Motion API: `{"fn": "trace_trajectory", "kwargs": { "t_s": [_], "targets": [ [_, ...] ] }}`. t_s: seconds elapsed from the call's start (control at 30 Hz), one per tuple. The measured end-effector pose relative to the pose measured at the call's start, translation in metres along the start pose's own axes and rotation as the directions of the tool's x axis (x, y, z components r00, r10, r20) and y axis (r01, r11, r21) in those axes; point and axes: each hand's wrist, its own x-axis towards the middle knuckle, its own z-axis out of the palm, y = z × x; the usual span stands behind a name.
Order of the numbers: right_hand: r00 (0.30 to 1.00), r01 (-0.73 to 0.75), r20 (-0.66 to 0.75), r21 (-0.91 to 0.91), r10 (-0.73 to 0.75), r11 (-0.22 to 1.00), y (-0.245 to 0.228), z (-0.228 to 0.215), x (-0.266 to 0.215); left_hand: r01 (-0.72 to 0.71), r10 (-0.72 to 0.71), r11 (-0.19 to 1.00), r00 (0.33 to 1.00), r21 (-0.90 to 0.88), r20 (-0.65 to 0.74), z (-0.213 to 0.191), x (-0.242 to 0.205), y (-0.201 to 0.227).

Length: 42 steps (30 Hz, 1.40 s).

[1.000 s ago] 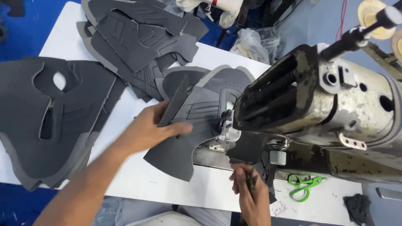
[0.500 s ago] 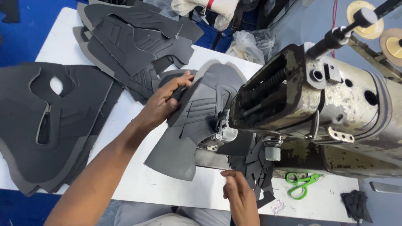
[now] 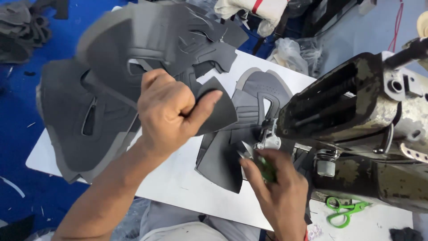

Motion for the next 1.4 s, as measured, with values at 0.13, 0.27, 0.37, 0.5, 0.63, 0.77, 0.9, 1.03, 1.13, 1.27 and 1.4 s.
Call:
{"fn": "trace_trajectory", "kwargs": {
  "t_s": [0.13,0.27,0.37,0.5,0.63,0.77,0.9,1.03,1.13,1.27,1.4],
  "targets": [
    [0.982,0.186,0.009,-0.142,-0.187,0.972,-0.017,0.021,0.026,-0.037,0.037,0.998,0.999,0.059,0.006,-0.008,0.003,0.017],
    [0.974,0.227,0.061,-0.235,-0.219,0.945,-0.009,0.038,0.032,-0.059,0.057,0.997,0.997,0.044,0.049,-0.016,0.007,0.029],
    [0.978,0.2,0.116,-0.25,-0.176,0.947,0.025,0.059,0.015,-0.141,0.144,0.989,0.989,-0.052,0.044,-0.022,0.025,0.028],
    [0.979,0.064,0.198,-0.099,-0.043,0.993,0.012,0.05,0.001,-0.38,0.377,0.914,0.925,0.142,0.047,0.003,0.059,0.004],
    [0.967,-0.094,0.243,0.072,0.074,0.993,0.024,0.035,-0.017,-0.21,0.148,0.905,0.971,0.369,0.189,0.056,0.01,-0.028],
    [0.972,-0.176,0.188,0.187,0.14,0.967,0.053,0.024,-0.038,0.749,-0.563,0.654,0.389,0.105,0.729,0.088,-0.04,-0.032],
    [0.961,-0.277,0.021,0.066,0.276,0.959,0.058,0.002,-0.037,0.963,-0.325,-0.043,0.238,-0.266,0.915,0.079,-0.067,-0.014],
    [0.961,-0.268,-0.081,-0.05,0.264,0.962,0.047,-0.009,-0.031,0.935,-0.383,0.089,0.349,-0.342,0.855,0.055,-0.08,0.019],
    [0.976,-0.214,-0.081,-0.131,0.205,0.968,0.046,-0.003,-0.03,0.983,-0.439,0.017,0.174,-0.185,0.882,0.052,-0.084,0.026],
    [0.976,-0.219,0.01,-0.068,0.22,0.973,0.042,0.007,-0.028,0.968,-0.449,-0.134,0.132,-0.212,0.884,0.055,-0.079,0.025],
    [0.984,-0.18,0.001,-0.041,0.18,0.983,0.044,0.009,-0.028,0.973,-0.447,-0.086,0.153,-0.212,0.882,0.057,-0.078,0.028]
  ]
}}
